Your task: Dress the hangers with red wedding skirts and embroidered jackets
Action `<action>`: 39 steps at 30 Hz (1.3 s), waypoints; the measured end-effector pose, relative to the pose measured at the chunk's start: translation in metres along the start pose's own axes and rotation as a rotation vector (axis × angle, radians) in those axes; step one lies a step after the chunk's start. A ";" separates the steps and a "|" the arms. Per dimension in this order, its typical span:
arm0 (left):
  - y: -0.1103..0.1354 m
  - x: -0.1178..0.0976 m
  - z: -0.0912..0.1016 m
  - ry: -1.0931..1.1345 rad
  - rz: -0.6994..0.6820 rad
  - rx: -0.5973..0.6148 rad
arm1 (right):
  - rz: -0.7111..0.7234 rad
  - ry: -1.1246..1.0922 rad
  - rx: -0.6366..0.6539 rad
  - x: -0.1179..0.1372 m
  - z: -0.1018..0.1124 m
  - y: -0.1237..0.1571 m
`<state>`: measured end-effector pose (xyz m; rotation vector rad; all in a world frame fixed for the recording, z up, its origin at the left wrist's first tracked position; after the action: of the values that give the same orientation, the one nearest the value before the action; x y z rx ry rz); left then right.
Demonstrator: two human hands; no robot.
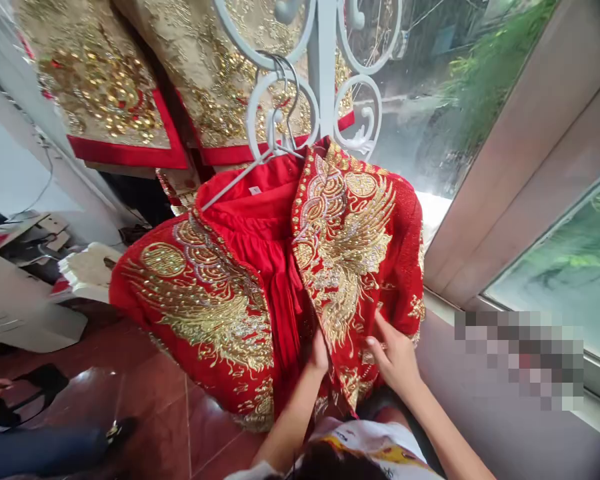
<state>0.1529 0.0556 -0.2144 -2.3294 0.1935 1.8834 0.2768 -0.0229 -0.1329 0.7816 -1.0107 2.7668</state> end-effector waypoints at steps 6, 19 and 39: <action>0.025 -0.053 0.017 -0.216 -0.409 -0.077 | 0.125 -0.158 -0.383 0.065 0.083 -0.027; 0.056 -0.145 0.020 -0.702 -0.552 0.295 | 0.232 -0.104 -0.293 0.168 0.042 -0.125; 0.015 -0.370 0.070 -1.090 -1.519 -0.411 | 0.333 -0.303 -0.069 0.181 0.070 -0.166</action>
<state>0.0061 0.0583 0.1330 -0.5422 -1.5808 1.7872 0.1925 0.0468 0.0978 1.1432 -1.3982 2.9191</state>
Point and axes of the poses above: each hand's wrist, its own y-axis away from the middle knuckle, its own z-axis out of the back of the hand, x = y × z, the point moved 9 cm from there along -y, towards the middle knuckle, and after that the axes turned 10 degrees about -z, right-handed, at the moved point
